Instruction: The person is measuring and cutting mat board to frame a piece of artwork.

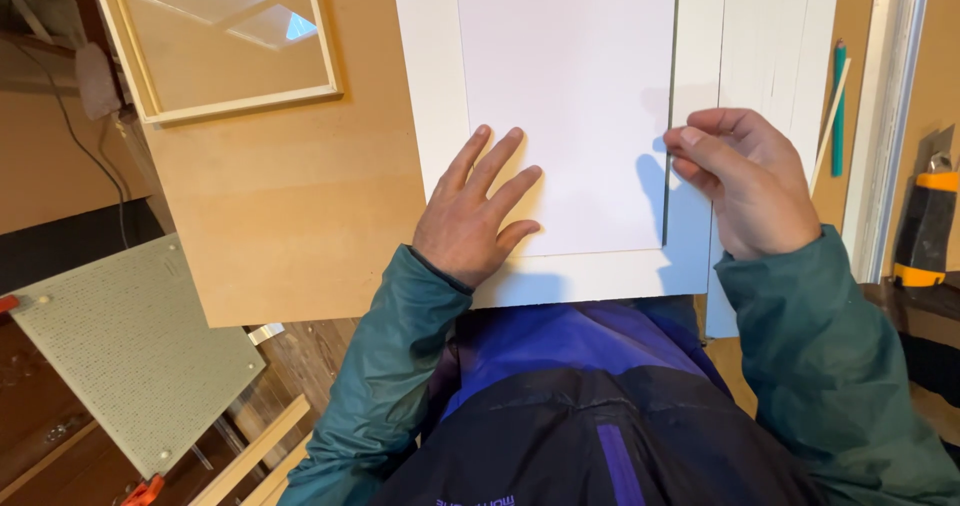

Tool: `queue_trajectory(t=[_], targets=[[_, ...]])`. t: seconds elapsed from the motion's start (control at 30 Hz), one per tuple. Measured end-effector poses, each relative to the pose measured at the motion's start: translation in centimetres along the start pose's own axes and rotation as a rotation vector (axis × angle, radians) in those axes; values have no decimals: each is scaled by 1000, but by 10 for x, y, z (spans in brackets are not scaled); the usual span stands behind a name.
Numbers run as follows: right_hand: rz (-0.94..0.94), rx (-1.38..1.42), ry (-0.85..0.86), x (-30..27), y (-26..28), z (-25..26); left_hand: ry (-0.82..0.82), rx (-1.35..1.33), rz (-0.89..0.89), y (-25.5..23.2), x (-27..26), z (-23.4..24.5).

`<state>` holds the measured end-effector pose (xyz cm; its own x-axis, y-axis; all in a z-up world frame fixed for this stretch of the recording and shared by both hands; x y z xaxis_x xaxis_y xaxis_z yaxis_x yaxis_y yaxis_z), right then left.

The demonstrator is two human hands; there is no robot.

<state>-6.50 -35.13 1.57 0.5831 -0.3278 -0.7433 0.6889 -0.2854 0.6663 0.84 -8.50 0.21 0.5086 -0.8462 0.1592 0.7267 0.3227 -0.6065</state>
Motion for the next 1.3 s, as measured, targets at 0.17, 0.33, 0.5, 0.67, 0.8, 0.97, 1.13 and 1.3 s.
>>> queue_trajectory(t=[0.17,0.33,0.5,0.67,0.8,0.97,1.13,1.3], targets=[[57,-52,-54,-4,0,-1,14,4,9,0,0,-2],[111,-99,-77,-8,4,-1,27,-3,13,0,-1,-1],[15,-39,-68,0,6,5,14,-6,-2,0,-1,1],[-14,67,17,7,2,11,11,0,-6,0,-1,2],[-30,107,31,5,6,6,-3,-28,-15,2,-3,2],[-20,91,-9,10,5,4,-49,-68,-17,0,-3,8],[-9,-118,-55,12,4,-2,-93,-83,-24,-1,-4,11],[-20,-109,-8,9,1,4,-444,-421,318,15,-8,23]])
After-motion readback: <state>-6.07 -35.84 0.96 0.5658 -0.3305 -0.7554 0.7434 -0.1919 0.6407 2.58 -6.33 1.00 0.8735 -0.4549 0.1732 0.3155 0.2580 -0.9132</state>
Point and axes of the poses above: each hand's wrist, its own x-axis towards the middle knuckle, its own z-axis out of the back of the hand, y = z × x, the point moved 5 cm from there along x, towards the middle knuckle, and after that the axes turned 11 degrees about -z, right-handed, at the moved point
